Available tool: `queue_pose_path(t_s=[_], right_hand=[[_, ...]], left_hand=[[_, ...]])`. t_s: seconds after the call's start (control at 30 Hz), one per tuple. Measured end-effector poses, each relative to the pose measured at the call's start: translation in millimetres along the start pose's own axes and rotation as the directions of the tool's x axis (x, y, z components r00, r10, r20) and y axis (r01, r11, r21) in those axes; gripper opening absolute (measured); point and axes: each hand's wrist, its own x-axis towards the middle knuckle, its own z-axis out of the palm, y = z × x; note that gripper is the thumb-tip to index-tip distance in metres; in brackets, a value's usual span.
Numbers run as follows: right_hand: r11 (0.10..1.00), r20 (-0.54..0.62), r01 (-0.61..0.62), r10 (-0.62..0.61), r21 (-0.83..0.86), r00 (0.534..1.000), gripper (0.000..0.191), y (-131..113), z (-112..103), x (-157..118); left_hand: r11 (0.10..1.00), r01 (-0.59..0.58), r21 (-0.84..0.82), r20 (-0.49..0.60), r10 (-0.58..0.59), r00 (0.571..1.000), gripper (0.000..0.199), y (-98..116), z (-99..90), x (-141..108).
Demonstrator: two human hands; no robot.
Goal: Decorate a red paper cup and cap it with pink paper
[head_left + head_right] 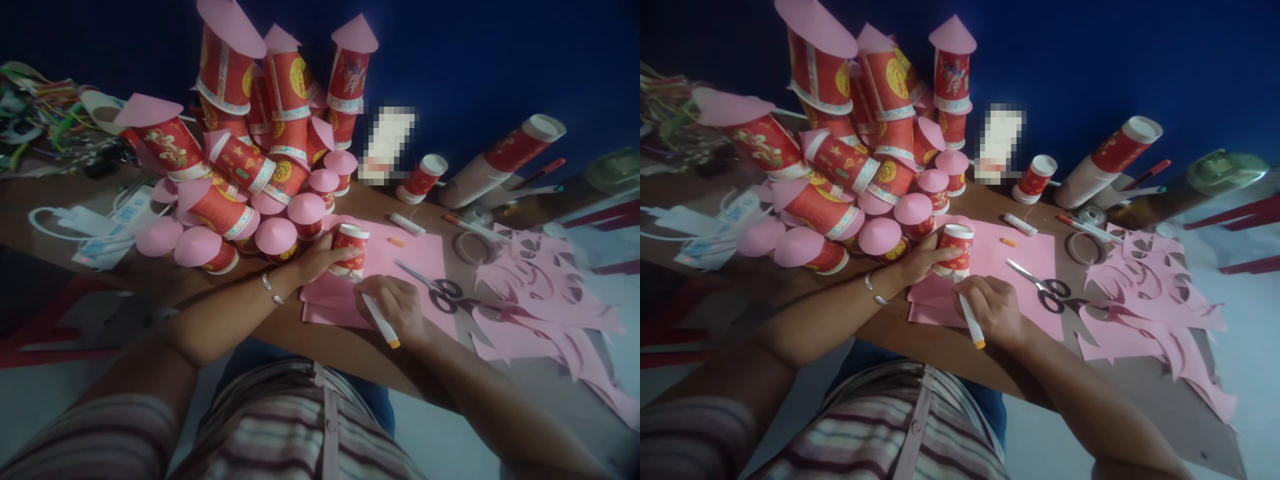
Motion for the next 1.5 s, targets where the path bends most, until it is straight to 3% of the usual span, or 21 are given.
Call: queue_pose_path(t_s=[0.6, 1.5], right_hand=[[1.0, 0.043, 0.0, 0.0, 0.001, 0.999, 0.017, -1.5, -2.6, 0.7], [1.0, 0.015, -0.007, 0.007, 0.01, 1.0, 0.016, 1.5, 1.8, -1.8]], left_hand=[[1.0, -0.007, 0.012, -0.009, 0.007, 1.0, 0.05, 1.0, 1.7, -0.3], [0.996, 0.04, 0.077, -0.019, -0.038, 0.999, 0.052, 6.9, 6.8, -3.4]])
